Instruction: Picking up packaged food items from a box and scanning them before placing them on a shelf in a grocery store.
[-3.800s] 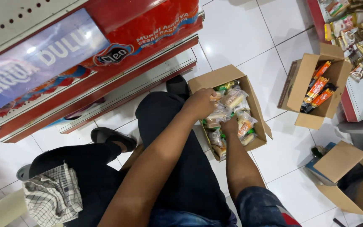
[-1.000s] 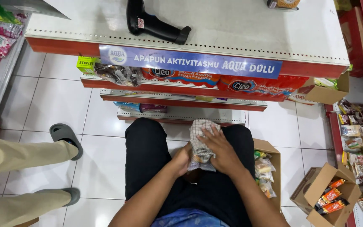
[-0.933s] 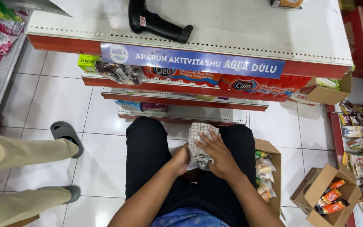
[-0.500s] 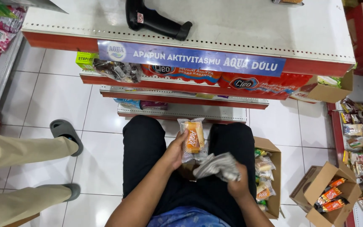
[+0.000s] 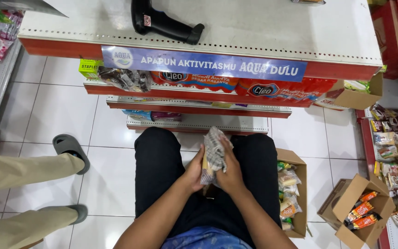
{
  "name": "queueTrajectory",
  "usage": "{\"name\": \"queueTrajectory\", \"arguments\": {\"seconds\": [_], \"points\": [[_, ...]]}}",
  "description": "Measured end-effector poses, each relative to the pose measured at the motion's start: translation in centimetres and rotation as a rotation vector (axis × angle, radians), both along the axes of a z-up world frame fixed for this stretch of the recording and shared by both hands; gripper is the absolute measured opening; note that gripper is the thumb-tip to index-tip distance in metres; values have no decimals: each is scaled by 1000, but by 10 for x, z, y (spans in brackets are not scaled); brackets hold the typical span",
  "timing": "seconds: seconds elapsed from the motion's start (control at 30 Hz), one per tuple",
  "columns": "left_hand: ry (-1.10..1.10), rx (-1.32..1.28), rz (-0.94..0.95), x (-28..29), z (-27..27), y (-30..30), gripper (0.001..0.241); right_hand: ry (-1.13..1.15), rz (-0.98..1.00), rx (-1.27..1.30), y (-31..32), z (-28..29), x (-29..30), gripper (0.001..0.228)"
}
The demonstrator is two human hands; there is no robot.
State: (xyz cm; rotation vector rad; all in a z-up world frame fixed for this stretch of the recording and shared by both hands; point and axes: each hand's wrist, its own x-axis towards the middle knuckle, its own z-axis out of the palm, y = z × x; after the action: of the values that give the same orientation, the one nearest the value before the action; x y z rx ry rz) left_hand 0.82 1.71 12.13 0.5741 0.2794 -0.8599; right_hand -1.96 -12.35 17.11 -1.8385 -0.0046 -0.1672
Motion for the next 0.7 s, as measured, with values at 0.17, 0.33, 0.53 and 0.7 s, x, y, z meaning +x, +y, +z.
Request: {"name": "queueTrajectory", "arguments": {"seconds": [0.17,0.33,0.53,0.7], "points": [[84,-69,181,9,-10,16,95,-212,230,-363,13,-1,-22,71],[109,-84,322,19,-8,22,98,-99,310,-206,10,6,-27,42],[-106,-173,180,0,-74,12,100,-143,140,-209,62,55,4,43],[-123,-108,174,4,-93,-8,82,-336,455,-603,129,27,19,72]]}}
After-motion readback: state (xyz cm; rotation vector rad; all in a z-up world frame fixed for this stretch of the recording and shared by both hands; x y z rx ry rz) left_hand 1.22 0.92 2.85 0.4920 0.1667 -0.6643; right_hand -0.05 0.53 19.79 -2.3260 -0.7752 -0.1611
